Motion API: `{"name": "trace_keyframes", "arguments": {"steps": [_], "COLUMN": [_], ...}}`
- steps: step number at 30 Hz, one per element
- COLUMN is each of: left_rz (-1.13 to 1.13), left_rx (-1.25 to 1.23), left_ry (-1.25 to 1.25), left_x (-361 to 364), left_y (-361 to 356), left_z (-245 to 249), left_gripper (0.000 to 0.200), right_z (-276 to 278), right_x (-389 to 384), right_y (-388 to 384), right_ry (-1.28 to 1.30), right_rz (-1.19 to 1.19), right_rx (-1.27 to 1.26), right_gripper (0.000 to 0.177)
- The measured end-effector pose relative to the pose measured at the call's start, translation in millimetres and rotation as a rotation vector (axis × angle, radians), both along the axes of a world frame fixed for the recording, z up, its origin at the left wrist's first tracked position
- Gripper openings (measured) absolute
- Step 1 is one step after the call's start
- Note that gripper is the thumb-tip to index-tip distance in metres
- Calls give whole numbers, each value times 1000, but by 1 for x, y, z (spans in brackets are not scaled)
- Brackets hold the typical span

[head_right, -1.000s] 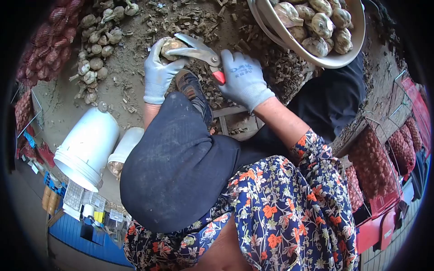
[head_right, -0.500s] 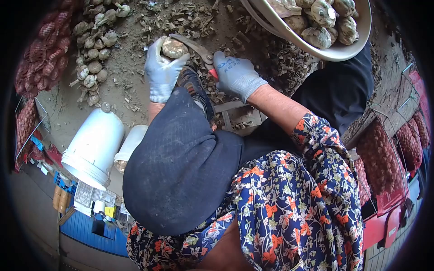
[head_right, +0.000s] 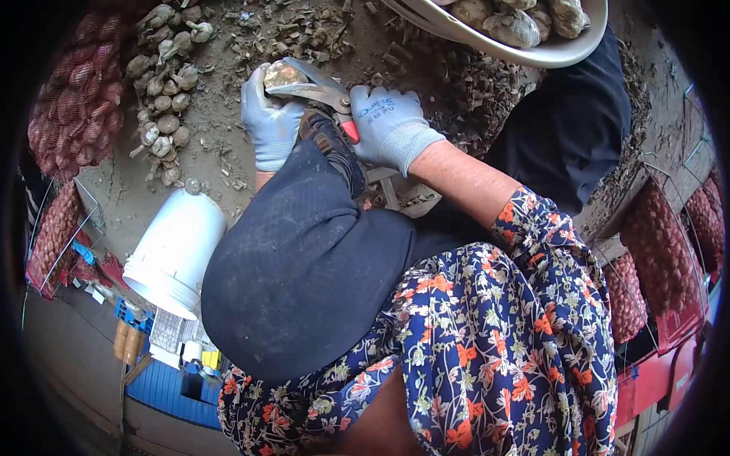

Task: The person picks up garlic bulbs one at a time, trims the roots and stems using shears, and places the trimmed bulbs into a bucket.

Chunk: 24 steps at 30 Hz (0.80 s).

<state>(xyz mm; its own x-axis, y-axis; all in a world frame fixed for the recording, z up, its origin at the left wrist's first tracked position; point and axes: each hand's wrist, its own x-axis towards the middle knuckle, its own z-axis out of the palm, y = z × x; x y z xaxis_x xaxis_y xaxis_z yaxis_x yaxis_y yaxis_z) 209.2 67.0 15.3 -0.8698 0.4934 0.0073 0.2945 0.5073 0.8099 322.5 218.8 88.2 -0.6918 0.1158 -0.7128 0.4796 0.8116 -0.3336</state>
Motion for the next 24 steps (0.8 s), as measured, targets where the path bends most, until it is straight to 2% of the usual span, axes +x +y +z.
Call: {"name": "trace_keyframes", "arguments": {"steps": [1,3,7,10,12,14,16,17,18,20,22,24], "left_rz": [3,0,19,36,76,92,172,167,144,93,33,54], "left_rx": [10,21,0,-63,108,119,244,247,235,212,163,296], "left_ry": [59,119,137,98,-16,-57,-220,-210,-214,-228,-264,-449], "left_x": [2,4,10,14,18,17,14,12,11,7,6,7], "left_y": [2,2,-3,-6,-5,-8,-8,-9,-12,-16,-13,-10], "left_z": [3,7,-7,-13,-14,-19,-18,-20,-22,-27,-9,-4], "left_gripper": [61,59,59,64,70,71,68,68,69,69,69,69], "right_z": [1,2,-9,-29,-50,-56,-47,-33,-27,-19,-12,-10], "right_x": [-1,0,3,12,24,35,37,29,28,27,20,17], "right_y": [1,0,2,3,3,4,0,3,2,3,7,10], "right_ry": [-4,-27,-28,-8,-15,7,54,-49,-43,230,178,125], "right_rz": [4,20,53,33,-180,-212,-314,-309,-314,-110,-58,33], "right_rx": [-2,-61,-76,-113,-142,-128,-130,-167,-169,8,38,63], "right_gripper": [50,39,40,37,34,34,35,41,41,45,46,47]}}
